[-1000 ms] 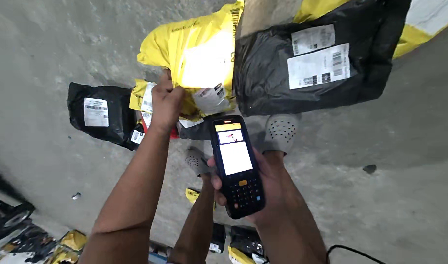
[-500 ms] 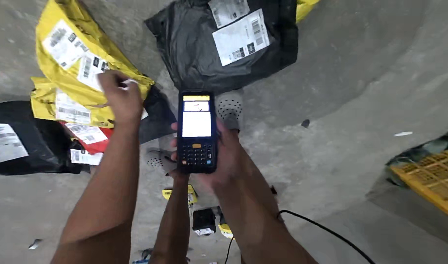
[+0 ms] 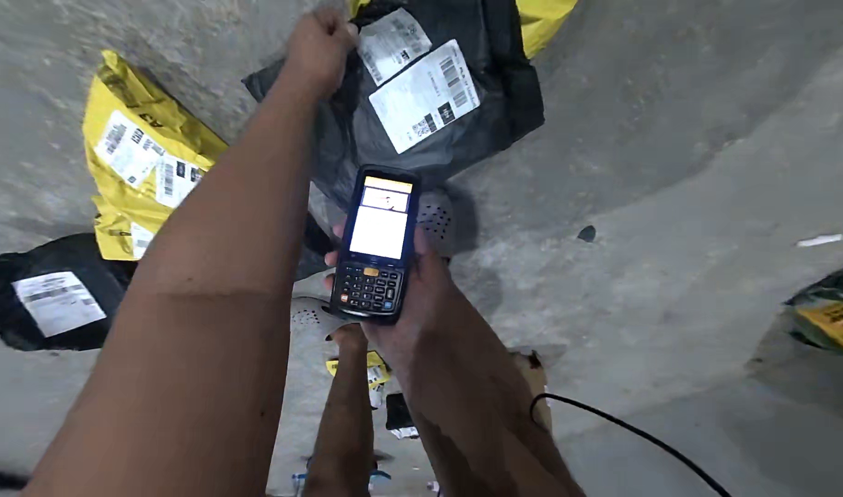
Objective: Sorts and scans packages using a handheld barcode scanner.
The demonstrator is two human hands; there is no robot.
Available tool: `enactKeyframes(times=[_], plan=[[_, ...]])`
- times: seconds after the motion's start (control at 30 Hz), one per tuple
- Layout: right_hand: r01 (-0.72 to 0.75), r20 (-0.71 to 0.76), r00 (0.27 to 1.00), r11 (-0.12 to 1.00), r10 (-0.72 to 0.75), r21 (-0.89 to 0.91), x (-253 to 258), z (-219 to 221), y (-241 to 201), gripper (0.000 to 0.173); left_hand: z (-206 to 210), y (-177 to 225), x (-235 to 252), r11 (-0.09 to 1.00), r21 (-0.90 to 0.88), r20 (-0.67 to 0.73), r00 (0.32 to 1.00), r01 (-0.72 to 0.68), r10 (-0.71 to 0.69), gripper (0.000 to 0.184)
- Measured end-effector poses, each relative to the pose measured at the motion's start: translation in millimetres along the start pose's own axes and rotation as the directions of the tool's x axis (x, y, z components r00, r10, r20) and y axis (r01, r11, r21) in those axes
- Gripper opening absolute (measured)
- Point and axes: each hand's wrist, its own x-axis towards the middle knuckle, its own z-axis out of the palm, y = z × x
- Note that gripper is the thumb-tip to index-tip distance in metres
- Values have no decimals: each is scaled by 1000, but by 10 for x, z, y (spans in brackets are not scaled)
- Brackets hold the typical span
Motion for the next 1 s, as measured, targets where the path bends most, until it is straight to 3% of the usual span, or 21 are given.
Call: enactKeyframes(times=[0.13,0.33,0.53,0.67,0.8,0.9,1.0], plan=[[-91,118,990,993,82,69,-25,-42,36,65,-28,-223,-385,901,-423,-156,987,-99,35,36],[-222,265,946,968,186,114,-209,-44,0,68,44,-468,-795,732,-671,-269,958,-114,-97,39],[-277,310,921,956,237,92,-323,-48,-51,64,78,-596,-801,708,-681,-339,937,-187,-79,38],[-260,322,919,964,227,61,-354,-55,-25,60,76,-537,-927,724,-635,-365,931,-268,23,39],[-150,321,934,988,157,-46,-504,12,-39,66,145,-268,-1497,800,-596,-287,949,-70,-132,50],[-102,378,920,994,106,-31,-572,120,-196,65,217,20,-1925,841,-536,-254,937,71,-241,55],[10,278,960,992,26,-128,-778,368,-403,63,276,-109,-2380,813,-566,-278,898,135,-342,54]])
